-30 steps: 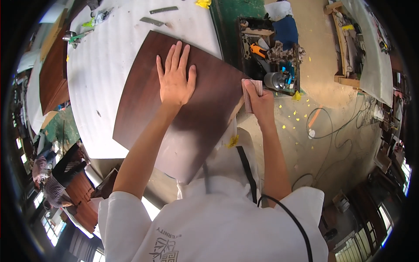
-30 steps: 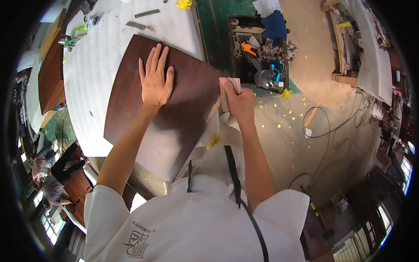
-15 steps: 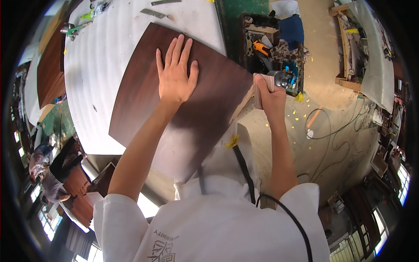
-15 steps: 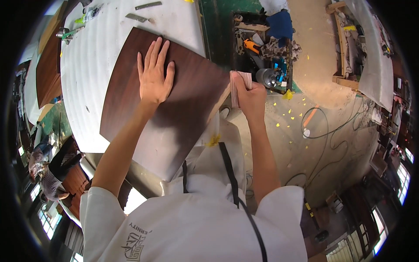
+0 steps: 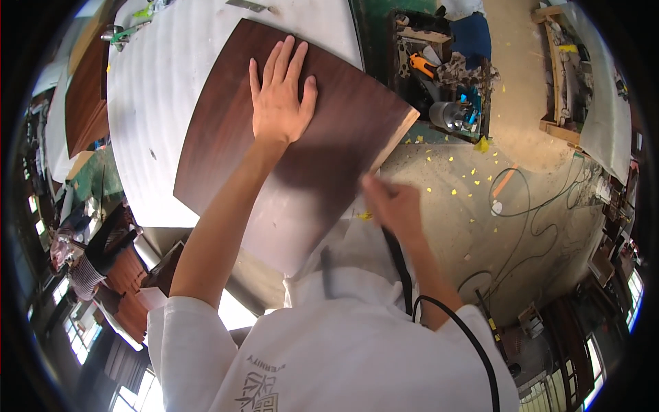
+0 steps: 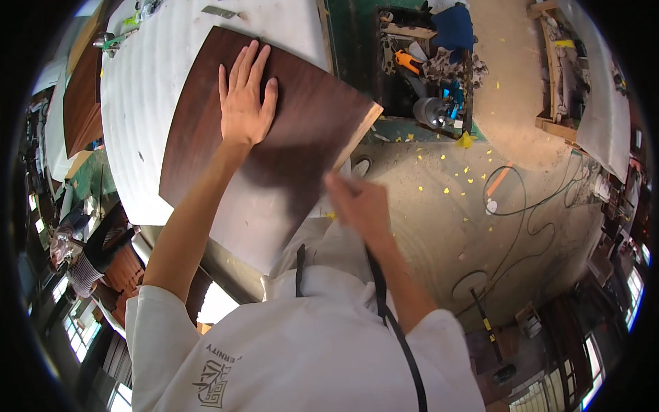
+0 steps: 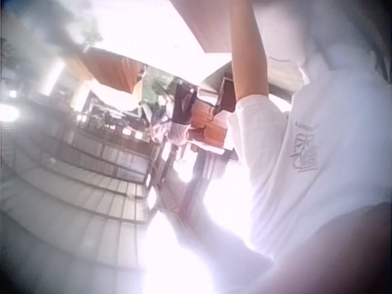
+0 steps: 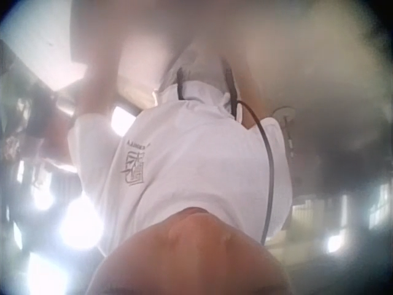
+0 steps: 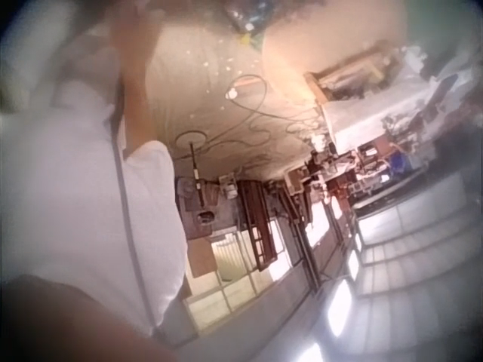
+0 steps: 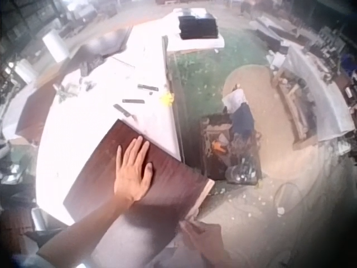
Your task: The person applies a small amount of liquid to a corner of a wooden panel, scrapes the edges with a metal tool, and sands the sides with sandpaper. Then, the person moves a large wooden panel onto the table and applies a wood-colored filler to small holes on its surface using a tool.
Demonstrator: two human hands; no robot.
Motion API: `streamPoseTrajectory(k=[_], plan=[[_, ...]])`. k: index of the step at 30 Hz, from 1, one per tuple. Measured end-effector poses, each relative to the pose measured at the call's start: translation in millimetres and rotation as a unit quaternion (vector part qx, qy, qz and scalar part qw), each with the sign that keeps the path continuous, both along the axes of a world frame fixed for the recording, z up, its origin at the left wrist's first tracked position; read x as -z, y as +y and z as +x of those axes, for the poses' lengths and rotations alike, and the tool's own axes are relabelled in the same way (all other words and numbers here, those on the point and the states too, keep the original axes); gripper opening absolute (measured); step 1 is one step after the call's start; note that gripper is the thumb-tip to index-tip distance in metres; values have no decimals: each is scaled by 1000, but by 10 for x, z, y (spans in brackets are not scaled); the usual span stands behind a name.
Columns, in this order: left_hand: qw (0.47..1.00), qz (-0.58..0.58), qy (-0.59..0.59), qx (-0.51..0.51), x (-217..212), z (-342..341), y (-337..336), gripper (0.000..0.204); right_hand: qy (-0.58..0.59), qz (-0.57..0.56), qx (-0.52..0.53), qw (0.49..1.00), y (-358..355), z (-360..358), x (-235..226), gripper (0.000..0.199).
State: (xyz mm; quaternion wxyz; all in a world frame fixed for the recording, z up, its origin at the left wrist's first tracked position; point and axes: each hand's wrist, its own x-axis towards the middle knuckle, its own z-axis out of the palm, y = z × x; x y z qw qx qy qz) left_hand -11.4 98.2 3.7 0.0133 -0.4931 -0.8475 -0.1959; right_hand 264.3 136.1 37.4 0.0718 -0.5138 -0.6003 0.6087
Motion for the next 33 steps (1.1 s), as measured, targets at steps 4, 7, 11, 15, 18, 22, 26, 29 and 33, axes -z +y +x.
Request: streamPoseTrajectory(k=[4,7,11,15,18,22,26,29,33], plan=[[1000,-6,4,5,5,25,-19,59,-9,-97,-11,995,-56,59,-56,39],[1000,-8,14,8,-14,22,16,58,11,92,-18,996,-111,51,195,40],[1000,-4,10,2,-7,17,-10,58,63,164,80,981,853,100,127,27],[1000,-12,12,0,11,29,-22,58,102,75,3,992,330,398,164,20],[1000,-6,12,2,18,20,18,58,112,-19,3,994,117,343,197,20],[1000,-2,18,-3,35,4,-5,58,67,-24,2,997,194,131,127,23],[1000,2,11,-2,28,29,-32,58,71,-61,61,994,141,45,150,25],[1000,12,14,0,39,-2,20,58,79,-28,-35,996,-96,112,232,28],[1000,21,4,5,31,20,1,57,113,-65,33,991,109,29,271,30]])
